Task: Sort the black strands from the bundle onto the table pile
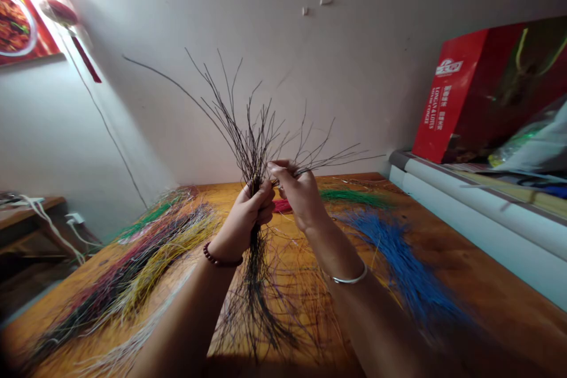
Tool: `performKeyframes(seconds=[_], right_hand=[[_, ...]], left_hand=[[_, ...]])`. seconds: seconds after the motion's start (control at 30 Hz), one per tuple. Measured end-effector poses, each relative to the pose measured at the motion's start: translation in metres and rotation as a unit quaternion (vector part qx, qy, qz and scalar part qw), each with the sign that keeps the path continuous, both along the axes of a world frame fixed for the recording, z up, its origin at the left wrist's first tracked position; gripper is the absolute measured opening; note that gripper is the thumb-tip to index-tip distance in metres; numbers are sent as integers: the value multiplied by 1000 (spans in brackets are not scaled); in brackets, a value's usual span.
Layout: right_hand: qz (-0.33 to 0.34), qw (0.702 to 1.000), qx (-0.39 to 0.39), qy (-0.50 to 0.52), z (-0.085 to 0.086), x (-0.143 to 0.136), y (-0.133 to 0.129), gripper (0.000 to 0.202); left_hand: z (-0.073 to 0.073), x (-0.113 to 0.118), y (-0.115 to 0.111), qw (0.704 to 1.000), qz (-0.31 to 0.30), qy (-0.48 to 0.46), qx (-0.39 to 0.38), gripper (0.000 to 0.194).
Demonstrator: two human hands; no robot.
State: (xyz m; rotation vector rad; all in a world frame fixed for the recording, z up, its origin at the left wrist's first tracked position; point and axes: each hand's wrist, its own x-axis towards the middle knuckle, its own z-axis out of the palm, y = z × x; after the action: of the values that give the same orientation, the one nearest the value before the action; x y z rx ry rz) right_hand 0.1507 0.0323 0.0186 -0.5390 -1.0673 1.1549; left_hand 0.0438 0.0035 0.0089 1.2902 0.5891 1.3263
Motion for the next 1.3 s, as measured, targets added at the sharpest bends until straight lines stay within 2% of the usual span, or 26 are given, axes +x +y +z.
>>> performKeyframes(seconds=[0.13, 0.4, 0.67, 0.83, 1.07, 1.3], right_hand=[[-9, 1000, 4, 19, 2, -1, -2, 12], [-37, 999, 18, 0, 5, -1, -6, 13], [52, 997, 17, 57, 3, -2, -6, 15], [61, 998, 27, -2, 1, 0, -4, 21], [73, 995, -6, -74, 4, 6, -3, 28], [77, 996, 7, -42, 2, 5, -2, 16]], left_hand=[[0, 1, 0, 1000, 2, -1, -5, 41], [0, 0, 0, 1000, -4, -13, -3, 43], [-1, -1, 0, 1000, -1, -20, -1, 42], [0, -1, 1, 1000, 1, -28, -6, 41], [-1, -3, 5, 1000, 2, 2, 7, 41], [0, -5, 4, 1000, 11, 5, -4, 42]])
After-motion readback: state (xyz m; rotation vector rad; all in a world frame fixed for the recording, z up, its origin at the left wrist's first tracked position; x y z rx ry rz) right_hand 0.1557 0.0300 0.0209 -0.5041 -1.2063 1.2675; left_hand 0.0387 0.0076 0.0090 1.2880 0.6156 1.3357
